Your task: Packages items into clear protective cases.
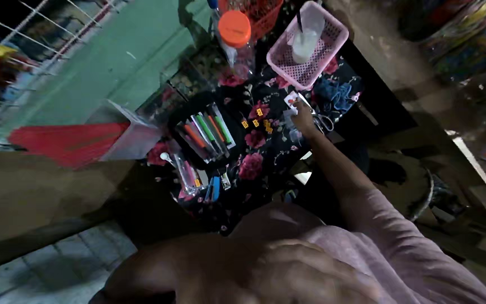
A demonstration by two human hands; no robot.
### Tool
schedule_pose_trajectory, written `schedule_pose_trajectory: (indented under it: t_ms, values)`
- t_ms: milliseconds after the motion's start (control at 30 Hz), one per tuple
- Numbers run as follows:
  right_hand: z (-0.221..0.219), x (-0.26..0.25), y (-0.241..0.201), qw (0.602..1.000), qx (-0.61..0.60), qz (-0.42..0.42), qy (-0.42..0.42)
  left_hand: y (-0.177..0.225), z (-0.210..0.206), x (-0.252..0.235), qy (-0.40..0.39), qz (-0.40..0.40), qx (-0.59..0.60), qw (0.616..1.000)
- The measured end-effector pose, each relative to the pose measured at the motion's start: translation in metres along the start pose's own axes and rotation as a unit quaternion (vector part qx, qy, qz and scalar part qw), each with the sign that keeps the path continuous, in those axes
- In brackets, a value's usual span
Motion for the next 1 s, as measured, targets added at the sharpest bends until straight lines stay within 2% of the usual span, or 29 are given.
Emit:
schedule_pose_trajectory:
  t_ms: [67,133,267,333,433,533,600,733,900,1000]
  values:
    - [-0.006,-0.003,0.009,0.999,-0.002,-0.029,0.023,-0.009,0.016,0.009,-0.026,0.017,-0.022,0.999]
    - [-0.008,-0.001,0.014,0.997,0.012,-0.067,0.047,-0.034,0.037,0.021,-0.018,0.069,-0.045,0.996]
    - [-0.015,-0.006,0.022,0.992,-0.001,-0.080,0.096,-0.131,0.096,0.046,0.096,0.200,-0.032,0.975]
    - [-0.018,-0.010,0.026,0.992,-0.047,-0.069,0.098,-0.184,0.130,0.064,0.183,0.278,-0.063,0.941]
    - [-0.014,-0.007,0.015,0.988,-0.112,-0.053,0.091,-0.248,0.177,0.090,0.308,0.422,-0.087,0.848]
    - [-0.002,0.001,-0.010,0.983,-0.158,0.013,0.097,-0.291,0.217,0.095,0.401,0.412,-0.053,0.817]
    - [0.004,0.008,-0.025,0.978,-0.181,0.046,0.090,-0.312,0.238,0.085,0.431,0.411,-0.045,0.802]
    - [0.014,0.016,-0.044,0.976,-0.190,0.088,0.061,-0.344,0.262,0.049,0.446,0.439,-0.036,0.779]
    - [0.023,0.012,-0.055,0.977,-0.174,0.127,0.013,-0.368,0.275,0.005,0.411,0.416,-0.010,0.811]
    - [0.040,0.009,-0.064,0.984,-0.122,0.133,-0.001,-0.369,0.275,-0.006,0.427,0.449,0.015,0.785]
Point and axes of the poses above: each hand's wrist, its own x-axis away from the middle knuckle, its own z-axis out of the back of the hand, y = z × x, the point moved 9 cm from there along -x, towards the middle knuckle, and after that the axes turned 14 degrees about z, right-handed, at the moved point
